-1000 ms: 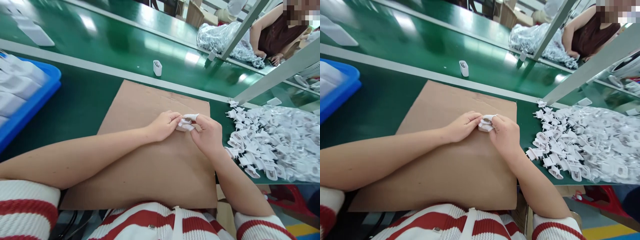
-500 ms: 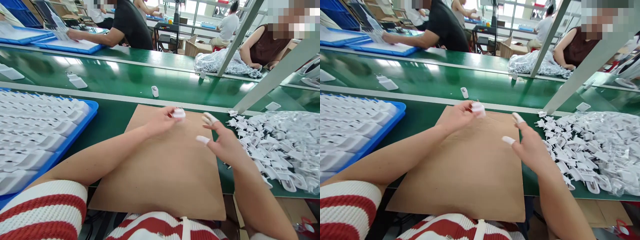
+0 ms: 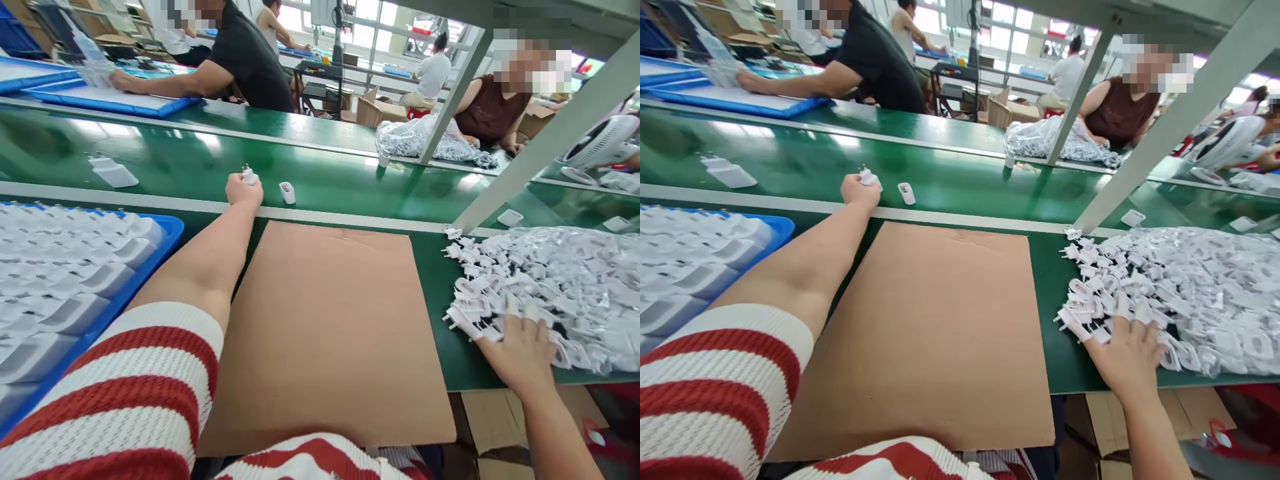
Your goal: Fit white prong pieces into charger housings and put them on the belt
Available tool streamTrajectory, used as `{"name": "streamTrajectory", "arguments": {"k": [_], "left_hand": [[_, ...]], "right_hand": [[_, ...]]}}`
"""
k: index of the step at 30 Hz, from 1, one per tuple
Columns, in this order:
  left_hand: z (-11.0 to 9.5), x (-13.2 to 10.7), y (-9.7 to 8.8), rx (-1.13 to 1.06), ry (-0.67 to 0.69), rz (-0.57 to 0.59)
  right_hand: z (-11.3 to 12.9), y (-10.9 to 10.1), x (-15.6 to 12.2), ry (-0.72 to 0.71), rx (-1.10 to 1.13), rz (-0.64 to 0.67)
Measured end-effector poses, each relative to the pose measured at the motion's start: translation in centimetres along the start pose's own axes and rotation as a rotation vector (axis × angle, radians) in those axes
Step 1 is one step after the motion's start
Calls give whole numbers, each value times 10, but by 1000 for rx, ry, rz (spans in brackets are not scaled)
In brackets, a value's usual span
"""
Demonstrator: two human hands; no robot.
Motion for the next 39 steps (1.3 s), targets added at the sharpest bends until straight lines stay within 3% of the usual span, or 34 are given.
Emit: {"name": "streamTrajectory", "arguments": {"k": [2,5,7,11,14,17,19,21,24,27,31,33,36,39], "left_hand": [[-4,-8,-1,39,48,-39],[-20,-21,0,138,235,-131],[-26,-25,9,168,335,-89],[-11,-19,41,163,268,165],[-2,-14,44,155,225,145],[-23,-27,36,138,370,94],[-53,-52,31,126,538,105],[-83,-88,31,119,671,155],[-110,-149,34,20,696,332],[-108,-207,34,-84,629,525],[-94,-263,26,-182,659,649],[-86,-278,25,-247,649,689],[-72,-291,32,-284,609,730],[-59,-296,42,-272,559,761]], "right_hand": [[15,5,12,29,-136,37],[39,24,33,68,-284,196],[53,36,45,65,-310,253],[67,47,57,58,-302,334],[70,41,70,57,-333,353],[91,36,103,-75,-309,263],[116,47,129,-212,-219,270],[135,66,154,-257,-171,339],[156,98,182,-354,-265,488],[157,116,198,-339,-375,611],[151,112,210,-351,-375,589],[152,99,212,-324,-235,468],[165,74,196,-163,231,311],[190,63,154,57,779,434]]}}
Point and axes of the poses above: each hand's wrist, its own x-axis towards the middle knuckle, its own y-axis out of the palm, z = x × y, the point moved 7 cm from there along x, towards the middle knuckle, and after that the axes turned 10 degrees about -z, right-handed, at the moved point
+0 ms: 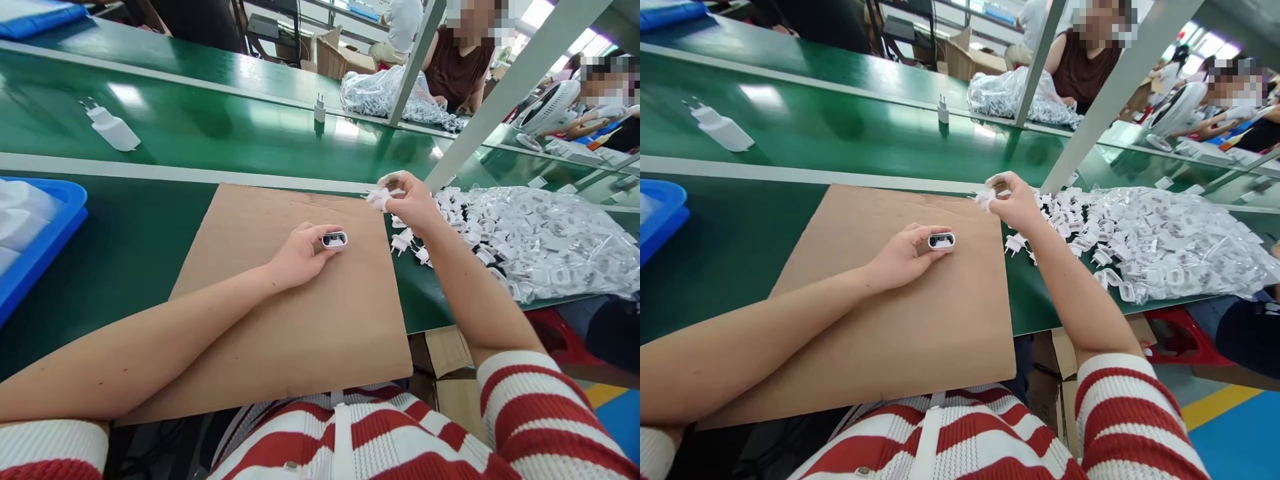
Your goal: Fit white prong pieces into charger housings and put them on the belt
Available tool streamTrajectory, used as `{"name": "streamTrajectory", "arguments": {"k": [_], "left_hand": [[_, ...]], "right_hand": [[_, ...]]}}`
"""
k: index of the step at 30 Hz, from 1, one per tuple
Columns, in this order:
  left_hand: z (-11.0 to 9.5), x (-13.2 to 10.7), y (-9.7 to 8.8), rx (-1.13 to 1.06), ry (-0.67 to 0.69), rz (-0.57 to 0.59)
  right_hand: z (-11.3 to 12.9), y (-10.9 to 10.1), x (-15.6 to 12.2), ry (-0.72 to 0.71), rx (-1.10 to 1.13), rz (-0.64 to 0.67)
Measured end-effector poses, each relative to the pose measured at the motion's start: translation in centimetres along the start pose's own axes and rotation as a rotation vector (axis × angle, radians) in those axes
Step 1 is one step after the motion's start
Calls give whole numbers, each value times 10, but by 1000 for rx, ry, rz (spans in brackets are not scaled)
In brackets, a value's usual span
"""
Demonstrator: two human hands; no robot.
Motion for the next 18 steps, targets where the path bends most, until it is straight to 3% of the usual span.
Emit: {"name": "streamTrajectory", "arguments": {"k": [4,11,13,18], "left_hand": [[8,-1,0,8,-40,-51],[-1,10,1,184,-74,-164],[-2,11,3,144,-54,-131],[-8,2,10,-34,122,113]], "right_hand": [[22,44,-51,188,515,228],[17,67,-74,433,709,282],[13,70,-76,472,711,278],[4,69,-79,447,644,228]]}}
Point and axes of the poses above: each hand's wrist, its own x-axis towards the middle knuckle, its own y-axis out of the palm, z = x × y, the point moved 7 cm from there along x, towards the middle knuckle, and after that the axes turned 10 degrees about -z, right-handed, at the moved point
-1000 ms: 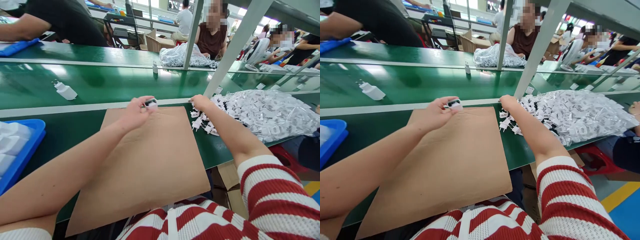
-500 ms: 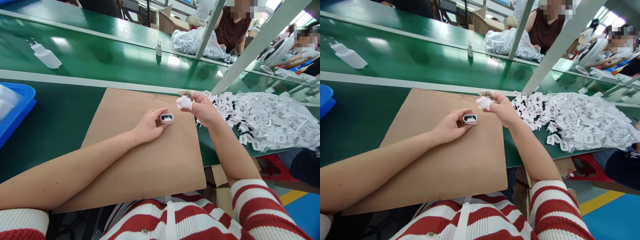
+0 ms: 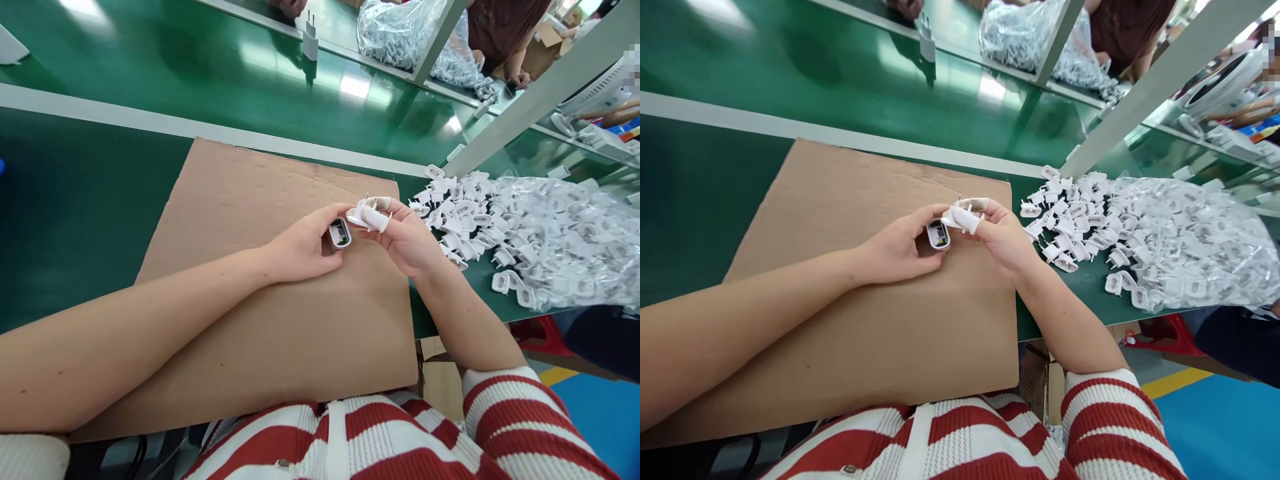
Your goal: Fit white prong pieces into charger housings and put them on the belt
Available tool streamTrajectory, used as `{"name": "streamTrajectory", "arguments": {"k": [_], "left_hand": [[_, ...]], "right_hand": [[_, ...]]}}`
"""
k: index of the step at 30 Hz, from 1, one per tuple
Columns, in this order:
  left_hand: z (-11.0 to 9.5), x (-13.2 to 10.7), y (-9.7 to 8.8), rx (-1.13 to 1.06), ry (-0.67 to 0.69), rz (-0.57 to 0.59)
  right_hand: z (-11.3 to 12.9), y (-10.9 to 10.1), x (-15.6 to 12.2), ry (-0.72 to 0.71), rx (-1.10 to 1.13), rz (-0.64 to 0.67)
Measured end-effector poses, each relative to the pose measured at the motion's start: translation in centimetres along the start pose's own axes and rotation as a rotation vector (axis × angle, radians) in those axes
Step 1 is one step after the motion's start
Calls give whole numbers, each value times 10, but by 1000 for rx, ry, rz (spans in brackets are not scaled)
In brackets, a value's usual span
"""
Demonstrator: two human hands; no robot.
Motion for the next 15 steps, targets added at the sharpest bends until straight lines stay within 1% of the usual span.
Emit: {"name": "streamTrajectory", "arguments": {"k": [1,2,4,5,6,7,9,10,11,13,15], "left_hand": [[0,-2,-2,17,17,-16],[2,-3,-7,53,6,-71],[7,-5,-17,109,-82,-196],[10,-6,-19,100,-130,-213],[10,-7,-17,62,-160,-189],[9,-6,-14,5,-167,-134],[3,-5,-8,-105,-138,-32],[0,-4,-8,-129,-123,-23],[-1,-3,-9,-131,-118,-40],[1,-2,-13,-99,-140,-89],[3,-1,-14,-67,-168,-106]], "right_hand": [[1,-2,0,-35,-23,-11],[2,-4,0,-73,-52,-26],[4,-7,1,-145,-116,-64],[5,-9,2,-177,-146,-83],[6,-10,2,-208,-177,-99],[7,-11,2,-236,-209,-110],[9,-12,1,-292,-289,-129],[10,-12,0,-328,-340,-137],[12,-11,-2,-374,-398,-146],[17,-9,-8,-483,-524,-160],[21,-3,-16,-593,-648,-163]]}}
Point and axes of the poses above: each hand's wrist, its own x-axis towards the middle knuckle, its own y-axis out of the palm, z = x × y, the point moved 7 cm from there along x, towards the middle knuckle, and after that the axes turned 10 degrees about -z, right-handed, at the moved point
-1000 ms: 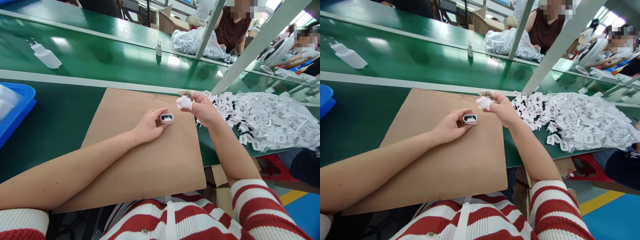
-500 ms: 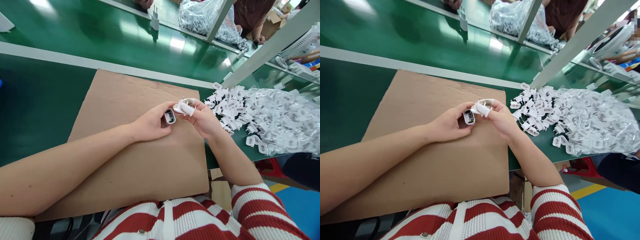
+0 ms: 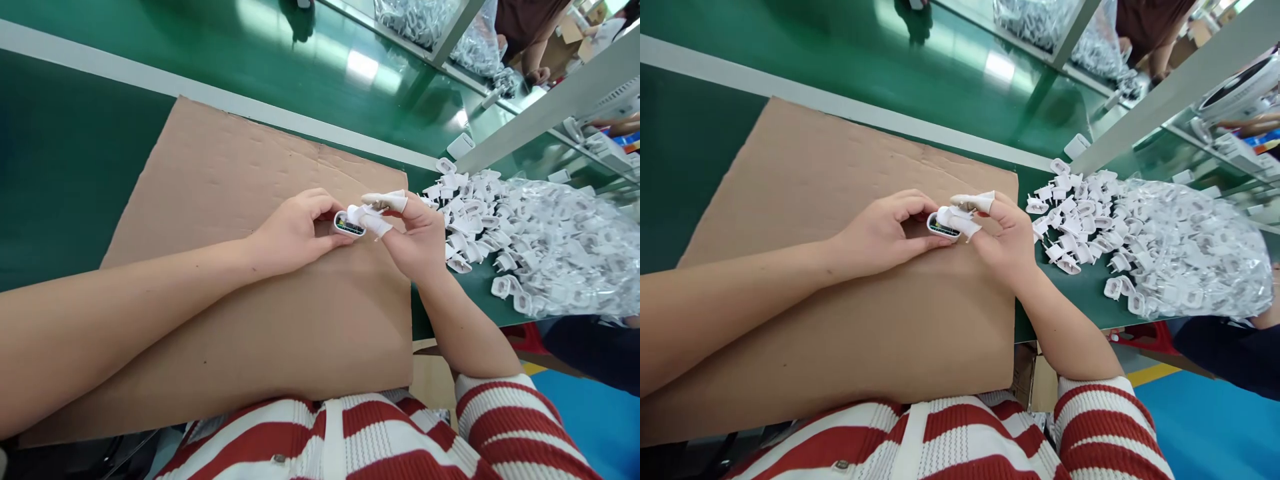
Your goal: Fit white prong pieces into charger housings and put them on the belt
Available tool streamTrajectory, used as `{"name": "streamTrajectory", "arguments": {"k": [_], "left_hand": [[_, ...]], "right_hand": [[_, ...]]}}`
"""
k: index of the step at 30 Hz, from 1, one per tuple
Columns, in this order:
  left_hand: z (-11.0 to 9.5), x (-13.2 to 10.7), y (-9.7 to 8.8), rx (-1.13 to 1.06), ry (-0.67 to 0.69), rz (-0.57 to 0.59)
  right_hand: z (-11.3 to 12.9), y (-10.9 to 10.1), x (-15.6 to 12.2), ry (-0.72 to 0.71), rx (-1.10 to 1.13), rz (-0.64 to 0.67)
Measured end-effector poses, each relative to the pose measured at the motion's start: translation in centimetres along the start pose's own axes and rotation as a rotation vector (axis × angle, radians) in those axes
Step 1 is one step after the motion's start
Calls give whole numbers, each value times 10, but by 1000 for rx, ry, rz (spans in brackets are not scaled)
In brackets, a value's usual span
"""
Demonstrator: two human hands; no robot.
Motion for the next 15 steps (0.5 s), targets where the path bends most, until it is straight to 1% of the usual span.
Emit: {"name": "streamTrajectory", "arguments": {"k": [3,7,11,15], "left_hand": [[1,1,0,15,-15,-6],[-1,2,-1,22,-12,-16],[-2,3,0,35,-19,-9],[0,3,0,40,-27,-9]], "right_hand": [[11,3,-7,-142,-164,-1],[15,8,-11,-269,-300,5],[16,11,-9,-347,-391,26],[19,11,-7,-374,-433,17]]}}
Point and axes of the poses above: each hand's wrist, its own x-axis towards the middle knuckle, its own y-axis out of the palm, z = x × y, the point moved 7 cm from there along x, towards the middle knuckle, and after that the axes turned 10 degrees about -z, right-handed, at the moved point
